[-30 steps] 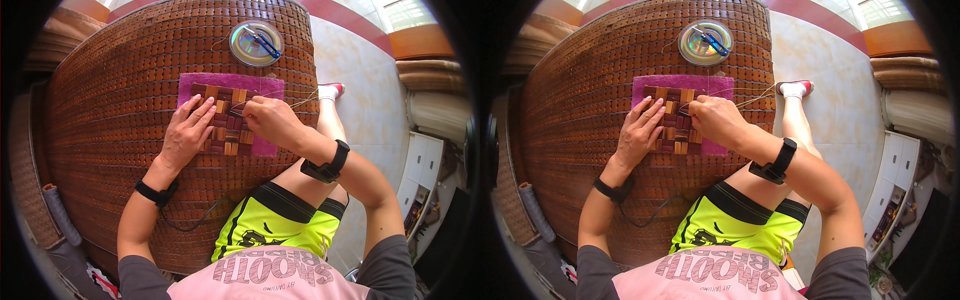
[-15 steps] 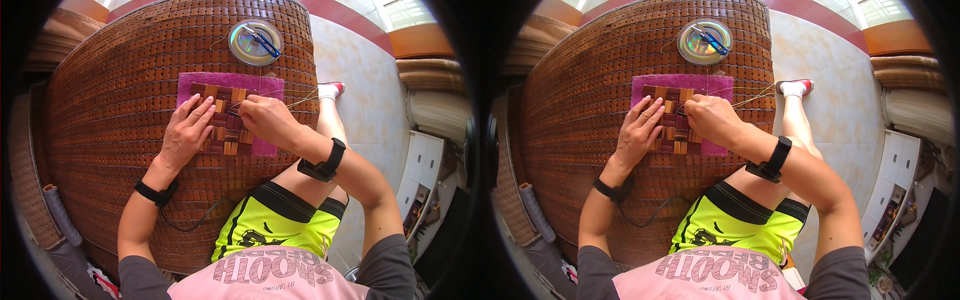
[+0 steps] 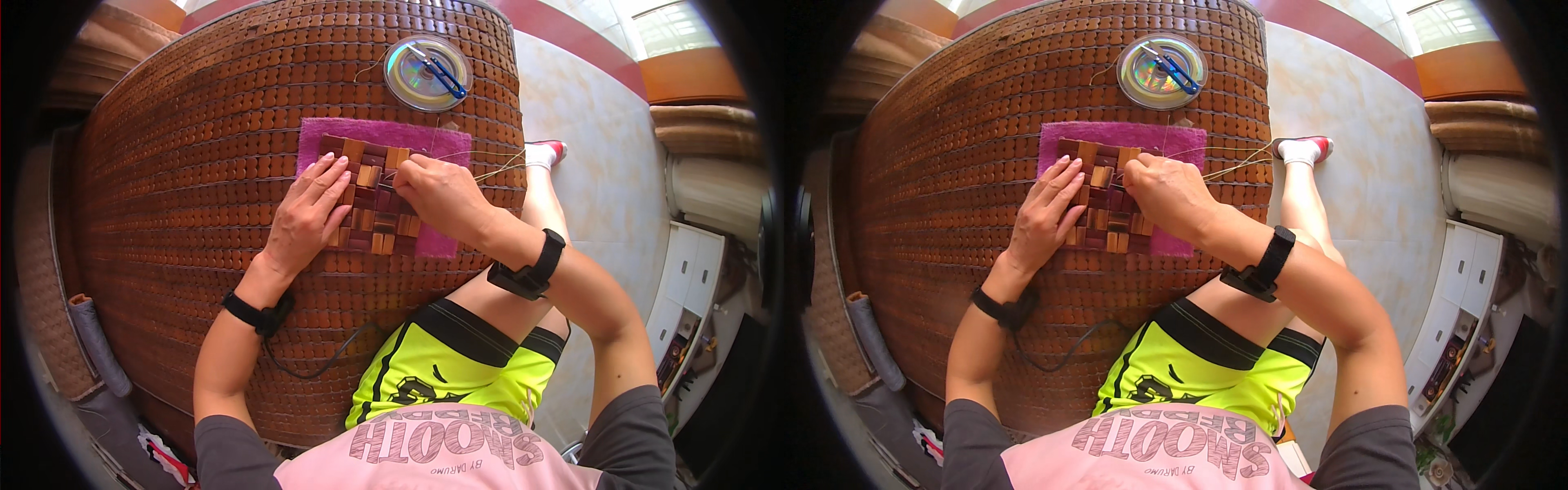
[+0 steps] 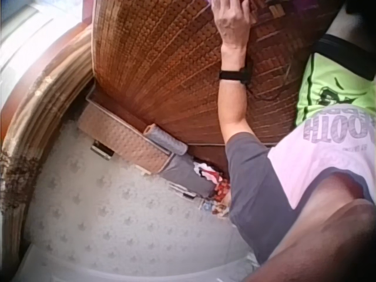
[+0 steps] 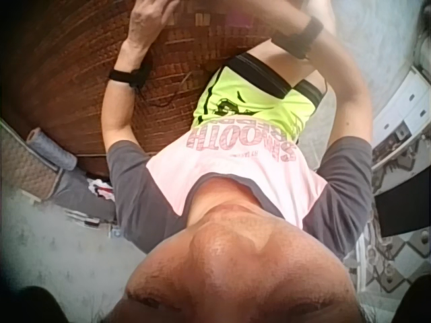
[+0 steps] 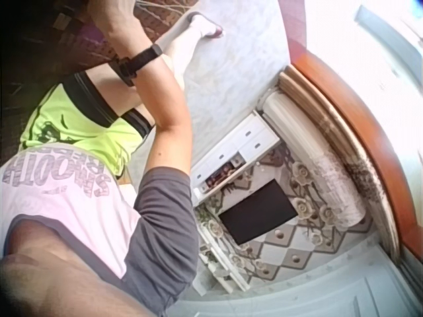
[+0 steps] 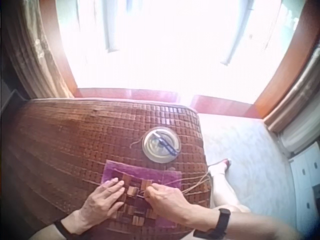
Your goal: The person threads a string through a grid of wooden tiles placed on a purple cloth. They pull the string through the holes in the tiles by hand, moving sequentially from one tile to the next.
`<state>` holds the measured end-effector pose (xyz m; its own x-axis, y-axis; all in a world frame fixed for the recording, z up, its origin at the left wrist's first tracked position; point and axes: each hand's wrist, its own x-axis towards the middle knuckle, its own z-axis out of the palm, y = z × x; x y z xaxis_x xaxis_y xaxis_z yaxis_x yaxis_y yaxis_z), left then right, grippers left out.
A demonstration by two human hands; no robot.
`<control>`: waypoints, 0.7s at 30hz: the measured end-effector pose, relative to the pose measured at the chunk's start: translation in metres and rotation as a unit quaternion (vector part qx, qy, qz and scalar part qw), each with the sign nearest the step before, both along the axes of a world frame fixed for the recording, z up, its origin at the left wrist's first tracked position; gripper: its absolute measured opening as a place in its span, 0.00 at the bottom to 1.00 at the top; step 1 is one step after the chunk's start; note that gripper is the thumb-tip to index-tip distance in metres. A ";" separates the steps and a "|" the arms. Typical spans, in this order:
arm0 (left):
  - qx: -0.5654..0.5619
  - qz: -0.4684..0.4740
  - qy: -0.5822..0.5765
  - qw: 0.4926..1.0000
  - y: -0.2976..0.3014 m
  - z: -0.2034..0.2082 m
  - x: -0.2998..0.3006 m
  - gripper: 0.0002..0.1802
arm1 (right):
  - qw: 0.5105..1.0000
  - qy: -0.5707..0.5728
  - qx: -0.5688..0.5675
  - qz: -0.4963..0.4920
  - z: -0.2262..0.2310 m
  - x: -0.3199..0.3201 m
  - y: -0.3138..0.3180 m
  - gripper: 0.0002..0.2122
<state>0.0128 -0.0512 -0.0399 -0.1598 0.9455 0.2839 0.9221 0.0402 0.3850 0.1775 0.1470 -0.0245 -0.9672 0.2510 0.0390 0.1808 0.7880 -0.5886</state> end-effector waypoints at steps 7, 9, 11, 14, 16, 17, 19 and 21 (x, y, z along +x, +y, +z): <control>-0.014 0.002 0.005 1.000 0.000 0.000 0.001 0.25 | 0.999 -0.030 0.031 0.017 0.004 0.000 0.001 0.04; 0.002 -0.002 -0.007 1.000 0.000 0.000 0.001 0.26 | 0.999 -0.038 0.030 0.015 0.004 0.001 0.002 0.04; -0.015 -0.002 -0.006 1.000 0.000 0.000 0.000 0.26 | 0.999 -0.044 0.020 0.016 0.004 0.001 0.002 0.04; -0.015 0.001 -0.002 1.000 0.000 0.000 0.001 0.25 | 0.999 0.013 0.025 0.023 0.002 0.000 0.001 0.04; -0.016 0.003 0.003 1.000 0.000 -0.001 0.000 0.25 | 1.000 -0.015 0.024 0.010 0.002 0.000 0.000 0.04; -0.016 0.003 0.004 1.000 0.000 -0.001 0.000 0.25 | 1.000 -0.022 0.014 0.012 0.002 0.000 0.000 0.05; -0.016 0.003 0.004 1.000 0.000 -0.002 0.000 0.25 | 0.999 -0.026 0.019 0.009 0.002 0.001 0.000 0.04; 0.002 0.003 0.004 1.000 -0.001 -0.002 0.000 0.25 | 0.999 -0.027 0.018 0.012 0.002 0.001 0.001 0.04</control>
